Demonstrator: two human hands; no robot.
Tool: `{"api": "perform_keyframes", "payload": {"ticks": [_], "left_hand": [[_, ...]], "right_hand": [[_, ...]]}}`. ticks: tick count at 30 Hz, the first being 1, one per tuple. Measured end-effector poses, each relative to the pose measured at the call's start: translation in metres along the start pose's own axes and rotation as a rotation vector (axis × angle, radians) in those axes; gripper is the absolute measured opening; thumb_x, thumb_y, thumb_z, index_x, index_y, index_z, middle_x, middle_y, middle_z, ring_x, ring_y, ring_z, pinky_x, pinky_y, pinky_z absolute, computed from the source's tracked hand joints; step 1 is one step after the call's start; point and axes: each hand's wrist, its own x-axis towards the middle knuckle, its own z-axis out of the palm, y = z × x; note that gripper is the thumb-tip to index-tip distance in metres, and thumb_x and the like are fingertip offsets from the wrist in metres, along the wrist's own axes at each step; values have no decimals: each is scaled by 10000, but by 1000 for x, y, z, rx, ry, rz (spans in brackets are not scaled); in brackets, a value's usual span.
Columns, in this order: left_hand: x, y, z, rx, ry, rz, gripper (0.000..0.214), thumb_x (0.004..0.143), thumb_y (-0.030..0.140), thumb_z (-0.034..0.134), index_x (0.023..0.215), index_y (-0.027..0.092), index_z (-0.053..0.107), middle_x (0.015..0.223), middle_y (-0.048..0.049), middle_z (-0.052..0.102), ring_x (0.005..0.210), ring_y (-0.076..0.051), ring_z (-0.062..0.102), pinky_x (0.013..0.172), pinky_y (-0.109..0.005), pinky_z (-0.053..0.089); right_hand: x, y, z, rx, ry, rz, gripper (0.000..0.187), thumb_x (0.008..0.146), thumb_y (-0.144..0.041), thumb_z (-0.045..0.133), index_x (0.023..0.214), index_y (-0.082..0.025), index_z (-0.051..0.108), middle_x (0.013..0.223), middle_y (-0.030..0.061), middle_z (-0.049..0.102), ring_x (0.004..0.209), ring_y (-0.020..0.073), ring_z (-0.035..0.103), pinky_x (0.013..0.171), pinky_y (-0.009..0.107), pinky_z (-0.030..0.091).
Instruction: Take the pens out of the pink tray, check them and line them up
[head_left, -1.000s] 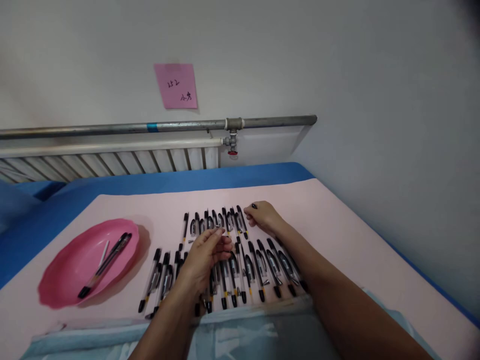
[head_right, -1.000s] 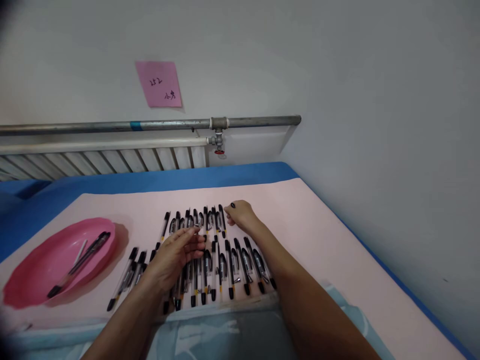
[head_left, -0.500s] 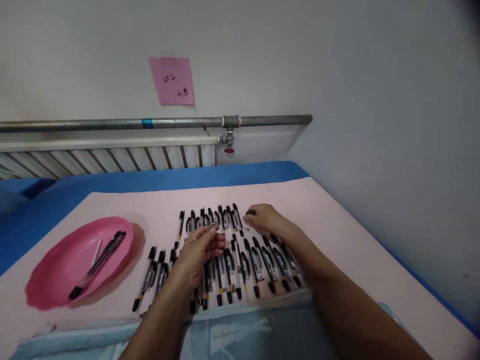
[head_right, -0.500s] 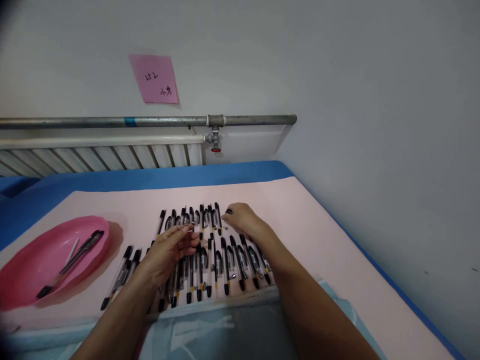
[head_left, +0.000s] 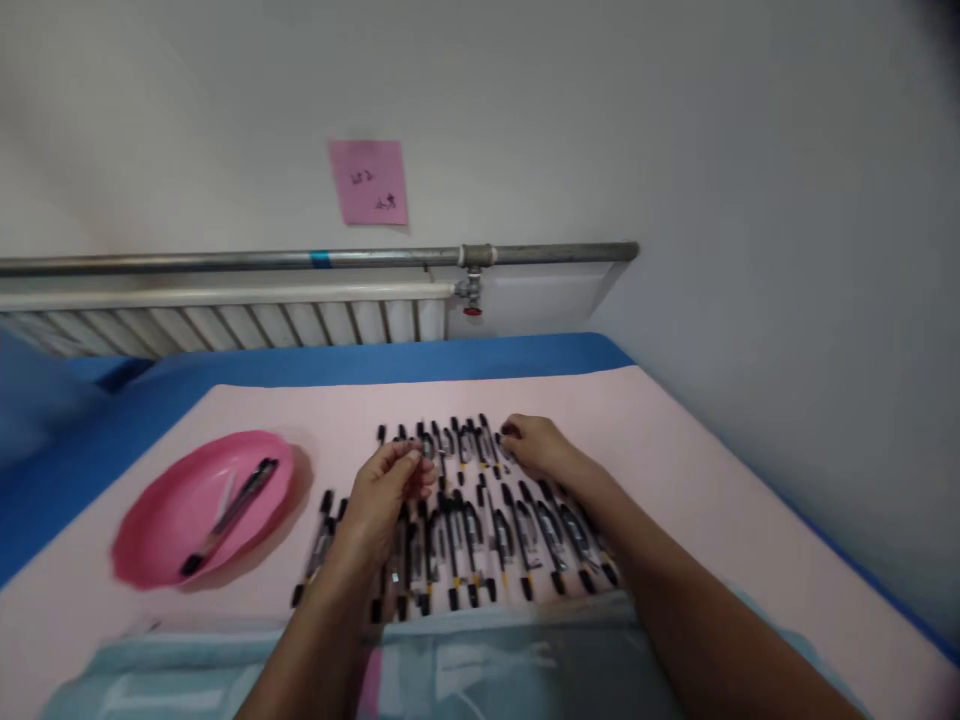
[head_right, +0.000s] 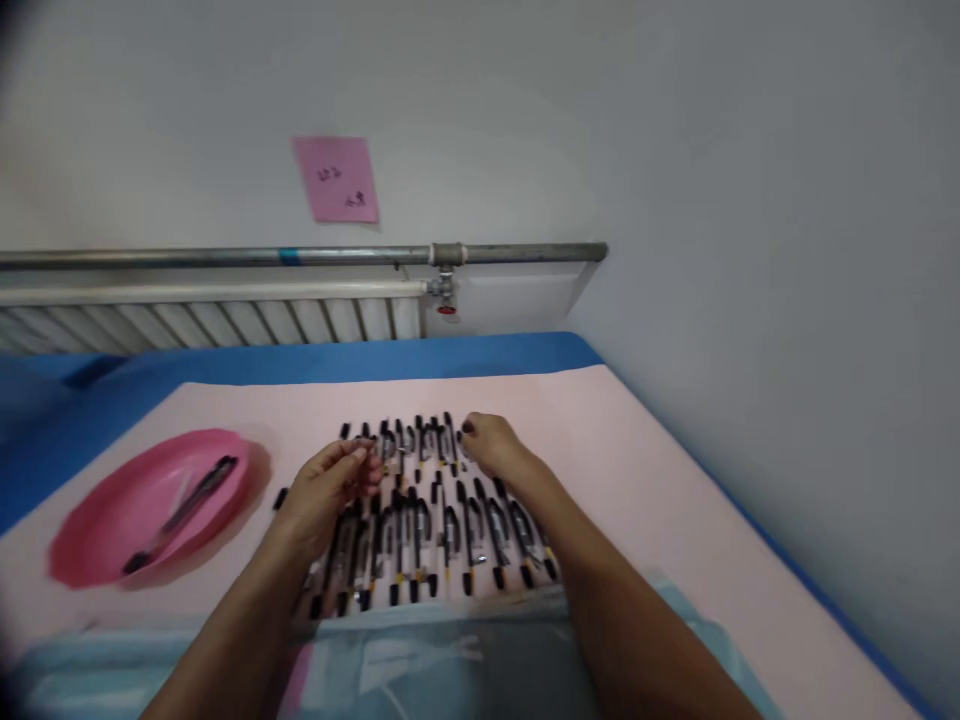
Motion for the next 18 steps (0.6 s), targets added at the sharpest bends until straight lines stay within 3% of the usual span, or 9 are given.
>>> {"api": "perform_keyframes", "payload": {"ticks": [2,4,6,7,8,11,14,18], "left_hand": [[2,10,-28,123,147,170,287,682,327,572,890,128,564,721,-31,610,596,-115,570,551,-234,454],[2,22,-67,332,381,309,315,715,341,512,950,137,562,804,-51,626,679,-136,588,613,-253,462],[-2,32,-107,665,659,335,341,761,339,428,1021,155,548,910,-69,637,796,-158,597,685,-259,451],[-5,36,-125,910,756,267,351,779,328,392,1053,167,541,988,-72,629,866,-168,588,714,-259,439],[-7,38,-140,1160,784,148,354,784,322,370,1050,170,548,1030,-77,620,920,-186,573,731,-269,426],[-10,36,-166,1350,726,-17,325,678,325,509,904,119,618,943,-146,638,888,-272,577,684,-313,410],[-7,30,-168,1406,664,-85,310,589,315,575,816,111,631,866,-177,635,822,-311,583,619,-326,397],[-2,29,-163,1446,654,-120,315,583,290,565,817,88,622,917,-223,598,854,-357,560,625,-362,391]], "right_hand": [[0,0,0,11,24,-15,254,719,-189,482,906,-149,648,897,68,668,810,154,588,681,206,394],[2,2,0,53,40,26,280,728,-209,473,941,-137,640,875,76,671,781,153,598,672,211,405],[3,4,0,82,81,26,298,736,-241,470,962,-140,635,883,78,671,783,161,603,675,221,416],[3,4,0,95,103,24,302,737,-254,470,963,-141,635,889,80,671,788,167,605,678,229,421],[2,4,-1,109,124,19,300,737,-265,471,954,-143,638,893,81,670,793,173,606,683,237,426],[-4,1,-6,164,153,15,271,730,-268,476,903,-154,650,882,71,674,796,179,610,695,248,435],[-12,-6,-8,205,164,11,241,719,-260,475,852,-172,655,841,50,678,766,169,613,685,244,439],[-19,-16,-10,225,198,-55,220,719,-258,457,798,-188,651,798,32,675,731,159,610,671,244,438]]}}
